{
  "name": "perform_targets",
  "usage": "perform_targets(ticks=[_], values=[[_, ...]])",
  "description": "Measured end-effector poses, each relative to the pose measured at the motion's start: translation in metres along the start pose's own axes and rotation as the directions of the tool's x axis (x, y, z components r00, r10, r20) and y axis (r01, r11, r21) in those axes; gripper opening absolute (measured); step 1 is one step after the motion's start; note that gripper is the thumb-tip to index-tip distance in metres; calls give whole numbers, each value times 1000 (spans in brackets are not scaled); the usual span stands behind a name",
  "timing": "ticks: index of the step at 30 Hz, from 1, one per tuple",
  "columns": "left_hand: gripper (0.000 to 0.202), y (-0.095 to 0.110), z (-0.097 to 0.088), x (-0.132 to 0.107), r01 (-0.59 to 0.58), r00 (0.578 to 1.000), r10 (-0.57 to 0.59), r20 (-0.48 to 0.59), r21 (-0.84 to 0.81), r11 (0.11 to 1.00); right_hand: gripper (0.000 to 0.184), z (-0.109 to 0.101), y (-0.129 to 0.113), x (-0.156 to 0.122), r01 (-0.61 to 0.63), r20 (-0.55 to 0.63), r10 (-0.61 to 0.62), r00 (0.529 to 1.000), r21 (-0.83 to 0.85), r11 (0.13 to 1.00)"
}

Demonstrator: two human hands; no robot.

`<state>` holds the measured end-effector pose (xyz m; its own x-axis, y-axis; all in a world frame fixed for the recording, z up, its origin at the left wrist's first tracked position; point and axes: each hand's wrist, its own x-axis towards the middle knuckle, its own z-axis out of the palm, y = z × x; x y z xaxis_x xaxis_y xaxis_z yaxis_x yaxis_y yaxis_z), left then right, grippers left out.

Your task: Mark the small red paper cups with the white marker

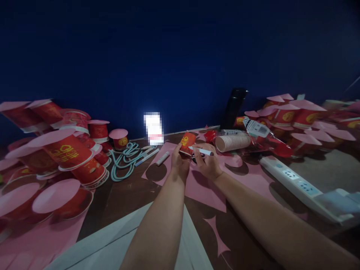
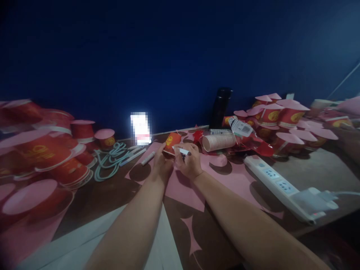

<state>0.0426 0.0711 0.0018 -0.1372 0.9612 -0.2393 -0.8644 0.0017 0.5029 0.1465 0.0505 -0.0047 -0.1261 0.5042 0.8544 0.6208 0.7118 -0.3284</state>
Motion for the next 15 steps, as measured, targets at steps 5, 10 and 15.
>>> perform_targets(ticks=[5, 10, 15], values=[[25, 1, 0, -1, 13, 999, -9, 54, -77, 997, 17, 0, 0, 1, 1, -14, -1, 1000, -12, 1000], [25, 0, -1, 0, 15, 998, -10, 67, -86, 996, 17, 0, 0, 1, 7, -11, -8, 1000, -29, 1000], [26, -1, -3, 0, 19, 998, -15, 63, -73, 997, 17, 0, 0, 1, 0, -19, 0, 1000, -32, 999]])
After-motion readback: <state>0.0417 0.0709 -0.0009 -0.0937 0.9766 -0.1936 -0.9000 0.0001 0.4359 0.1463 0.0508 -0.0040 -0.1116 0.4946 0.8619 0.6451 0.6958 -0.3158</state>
